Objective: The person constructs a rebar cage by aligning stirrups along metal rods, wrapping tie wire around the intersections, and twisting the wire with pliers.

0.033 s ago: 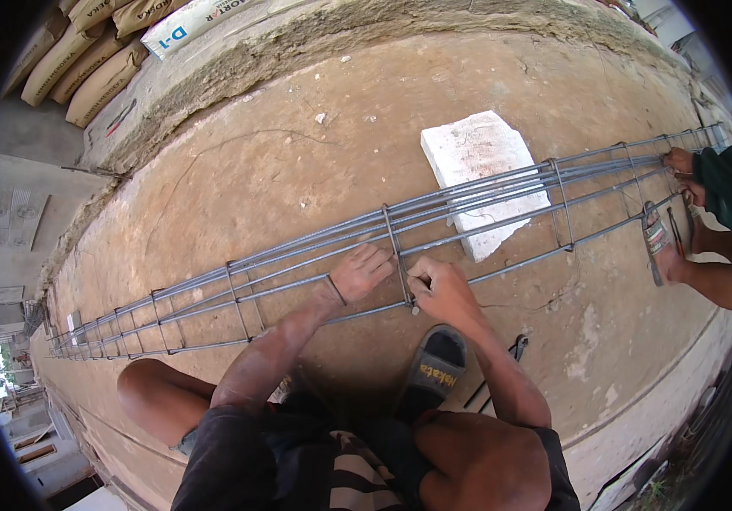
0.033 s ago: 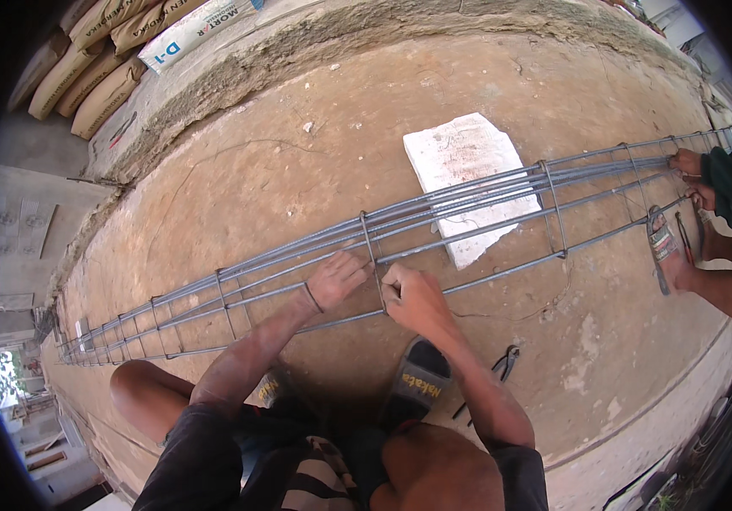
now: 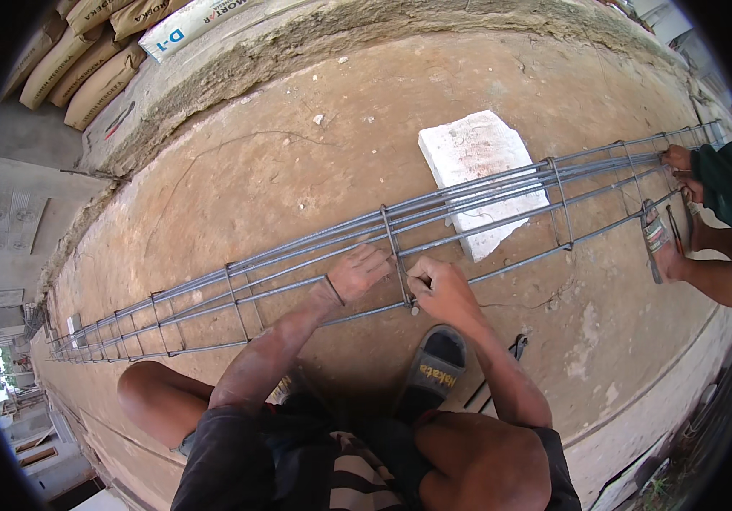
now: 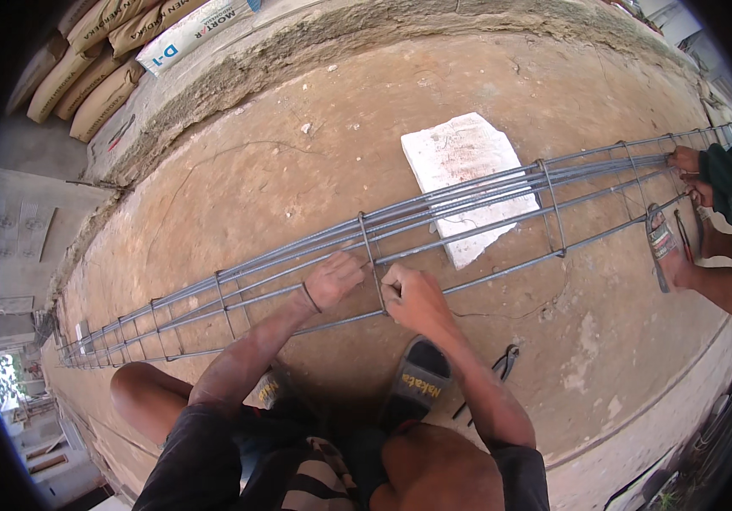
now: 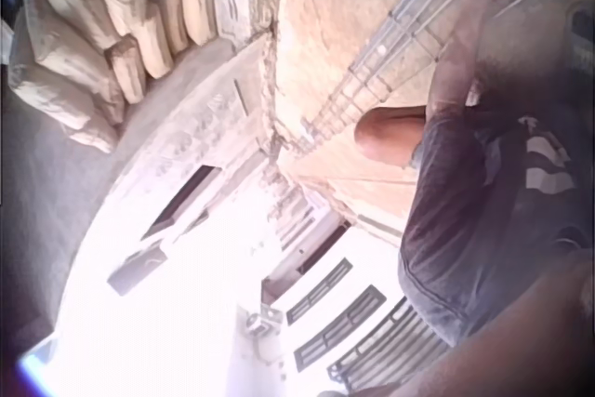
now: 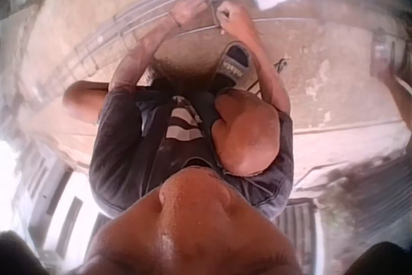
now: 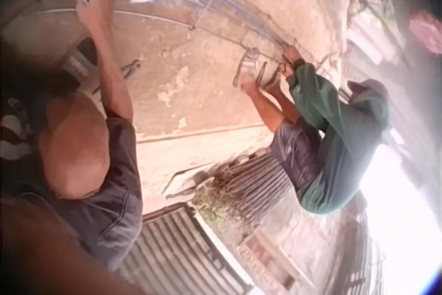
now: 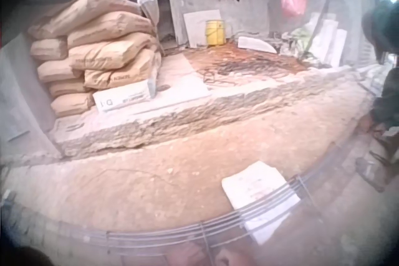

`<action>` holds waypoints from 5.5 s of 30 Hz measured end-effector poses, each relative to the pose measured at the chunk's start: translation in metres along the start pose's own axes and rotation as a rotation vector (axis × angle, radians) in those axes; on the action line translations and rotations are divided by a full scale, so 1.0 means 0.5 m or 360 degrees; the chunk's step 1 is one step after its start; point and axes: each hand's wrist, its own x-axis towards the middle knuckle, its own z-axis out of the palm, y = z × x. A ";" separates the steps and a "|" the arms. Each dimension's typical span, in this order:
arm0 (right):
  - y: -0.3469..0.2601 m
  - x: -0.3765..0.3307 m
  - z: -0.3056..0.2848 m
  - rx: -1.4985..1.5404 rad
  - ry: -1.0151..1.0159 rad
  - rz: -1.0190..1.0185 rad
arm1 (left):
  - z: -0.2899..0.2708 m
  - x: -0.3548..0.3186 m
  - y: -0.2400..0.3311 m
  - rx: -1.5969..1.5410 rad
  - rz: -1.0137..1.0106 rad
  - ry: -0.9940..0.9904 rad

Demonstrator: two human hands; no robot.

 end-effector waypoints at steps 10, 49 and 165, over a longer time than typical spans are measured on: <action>0.014 -0.041 0.127 0.0533 0.0306 0.0170 | -0.024 0.067 0.008 -0.0773 -0.0718 0.0234; 0.055 0.016 0.143 0.0184 0.0225 0.0251 | -0.035 0.228 0.055 -0.0239 -0.1127 -0.0240; -0.096 0.002 -0.121 -0.2691 -0.0331 -0.0792 | 0.030 0.123 0.223 -0.3808 -0.2547 0.1852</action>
